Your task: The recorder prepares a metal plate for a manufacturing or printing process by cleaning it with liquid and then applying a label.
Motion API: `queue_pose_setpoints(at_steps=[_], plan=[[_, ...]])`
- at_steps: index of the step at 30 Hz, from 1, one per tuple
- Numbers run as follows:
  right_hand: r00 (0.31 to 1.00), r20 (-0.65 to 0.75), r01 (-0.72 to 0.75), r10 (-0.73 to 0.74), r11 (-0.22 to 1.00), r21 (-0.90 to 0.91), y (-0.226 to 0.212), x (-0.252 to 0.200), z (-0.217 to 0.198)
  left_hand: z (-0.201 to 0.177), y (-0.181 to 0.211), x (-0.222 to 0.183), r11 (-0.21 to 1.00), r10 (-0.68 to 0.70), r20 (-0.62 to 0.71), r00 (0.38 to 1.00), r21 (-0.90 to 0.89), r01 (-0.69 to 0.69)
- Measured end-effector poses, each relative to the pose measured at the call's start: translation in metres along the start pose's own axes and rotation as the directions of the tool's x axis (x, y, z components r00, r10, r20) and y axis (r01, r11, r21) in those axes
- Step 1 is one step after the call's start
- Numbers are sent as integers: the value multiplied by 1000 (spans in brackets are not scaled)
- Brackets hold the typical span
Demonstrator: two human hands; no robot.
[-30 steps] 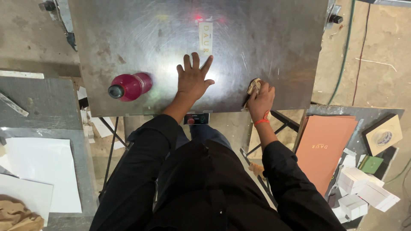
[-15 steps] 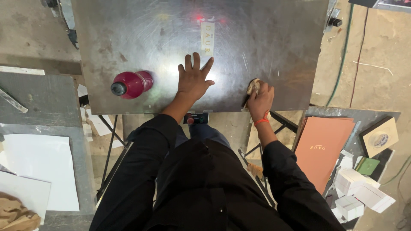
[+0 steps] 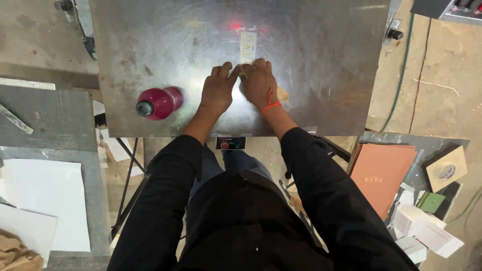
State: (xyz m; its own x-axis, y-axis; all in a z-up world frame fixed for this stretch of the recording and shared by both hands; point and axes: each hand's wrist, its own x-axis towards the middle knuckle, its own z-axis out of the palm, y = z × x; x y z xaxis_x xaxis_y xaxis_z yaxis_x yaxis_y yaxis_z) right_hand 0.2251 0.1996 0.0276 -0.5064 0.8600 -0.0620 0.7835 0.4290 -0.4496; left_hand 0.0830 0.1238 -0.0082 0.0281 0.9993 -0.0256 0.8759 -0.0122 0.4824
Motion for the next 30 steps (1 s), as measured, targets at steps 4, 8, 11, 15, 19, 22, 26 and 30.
queue_pose_setpoints(at_steps=[4, 8, 11, 15, 19, 22, 26, 30], plan=[[982, 166, 132, -87, 951, -279, 17, -8, -10, -10, 4, -4, 999, 18, 69, 997, 37, -20], [998, 25, 56, -53, 988, -141, 44, -21, -34, -8, 4, -1, 997, 29, 56, 998, 73, -33], [1000, 9, -15, 17, 985, -169, 73, -35, -39, -9, 10, -1, 998, 9, 40, 999, 67, -11], [986, -55, -162, 154, 970, -181, 103, -34, -35, -27, 25, -2, 988, -13, 155, 988, 156, -11], [984, -159, -98, 77, 986, -132, 89, 8, -40, -24, 22, -1, 987, -15, 176, 984, 158, -14], [976, -207, 46, -73, 990, -134, 81, 48, -29, -6, 13, 14, 995, -99, 111, 989, 33, 96], [969, -134, 180, -209, 963, -201, 72, 91, -13, 2, 3, 59, 956, -294, 187, 937, 52, 290], [990, -95, 77, -106, 961, -267, 71, 80, -6, 39, -18, 80, 953, -303, 104, 947, 49, 300]])
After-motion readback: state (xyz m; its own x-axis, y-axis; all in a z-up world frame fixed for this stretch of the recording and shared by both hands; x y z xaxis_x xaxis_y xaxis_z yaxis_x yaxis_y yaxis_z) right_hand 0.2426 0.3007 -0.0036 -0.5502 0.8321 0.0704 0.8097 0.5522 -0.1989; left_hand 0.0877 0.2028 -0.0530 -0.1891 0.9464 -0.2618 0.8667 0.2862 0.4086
